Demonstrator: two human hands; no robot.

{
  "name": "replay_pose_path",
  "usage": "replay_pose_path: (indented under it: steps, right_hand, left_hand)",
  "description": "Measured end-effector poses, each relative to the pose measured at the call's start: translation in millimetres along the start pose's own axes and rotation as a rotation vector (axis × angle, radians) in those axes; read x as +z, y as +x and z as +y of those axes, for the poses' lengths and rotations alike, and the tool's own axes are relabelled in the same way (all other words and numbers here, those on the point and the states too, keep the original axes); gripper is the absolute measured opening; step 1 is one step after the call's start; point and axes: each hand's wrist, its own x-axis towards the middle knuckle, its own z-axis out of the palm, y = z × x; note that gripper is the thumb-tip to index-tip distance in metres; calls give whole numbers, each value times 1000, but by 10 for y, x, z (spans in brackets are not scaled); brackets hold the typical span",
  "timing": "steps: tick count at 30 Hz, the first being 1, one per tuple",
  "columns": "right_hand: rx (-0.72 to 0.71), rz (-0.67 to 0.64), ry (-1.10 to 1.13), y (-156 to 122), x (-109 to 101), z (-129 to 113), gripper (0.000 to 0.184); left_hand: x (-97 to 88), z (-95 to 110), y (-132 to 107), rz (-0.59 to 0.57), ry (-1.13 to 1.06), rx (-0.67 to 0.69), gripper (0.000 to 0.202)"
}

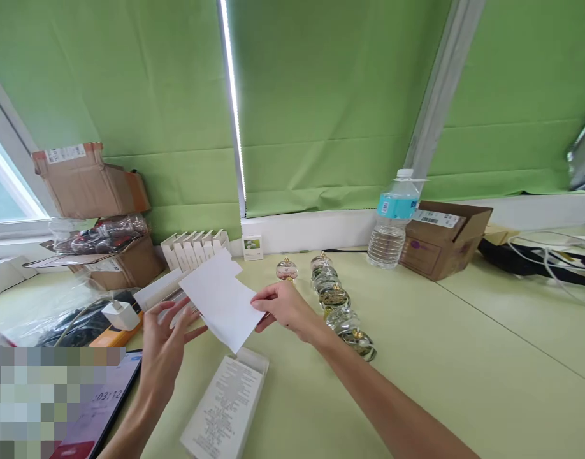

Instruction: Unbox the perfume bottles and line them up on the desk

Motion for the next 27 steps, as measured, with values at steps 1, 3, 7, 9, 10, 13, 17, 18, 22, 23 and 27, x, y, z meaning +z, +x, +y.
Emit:
replay_pose_path:
  steps: [1,3,7,9,10,13,17,18,22,23,27]
  right_hand:
    - [3,12,28,17,-15,10,20]
    - [9,23,68,45,-33,32,20]
    - [33,-3,68,62,2,88,20]
    - [40,-44,51,50,53,100,21]
    - [39,-61,45,40,81,97,23]
    - [28,-89,23,5,145,59,29]
    - [32,-111,-27,-9,131,27,33]
    - [32,-114,-34,-4,115,29,33]
    - [22,-110,-41,13,60,41,34]
    - [15,-108,-40,12,54,39,34]
    - [-4,-112,-52,-12,53,13,33]
  left_hand:
    - [12,-6,-11,-79,30,26,40]
    - [36,-15,-46,-255,112,22,35]
    - [37,-39,-91,-368,169,-154,51]
    - [-6,-65,-54,-329,142,-212,56]
    - [-37,-82,-18,-306,113,-222,56]
    - [-137,-135,130,-264,3,-271,50]
    - [-256,-175,325,-191,-1,-318,44]
    - [-286,-178,364,-158,14,-302,45]
    - [-424,-186,491,-32,102,-226,52]
    - [-459,-190,516,-10,132,-206,54]
    - [-561,-213,596,39,252,-145,61]
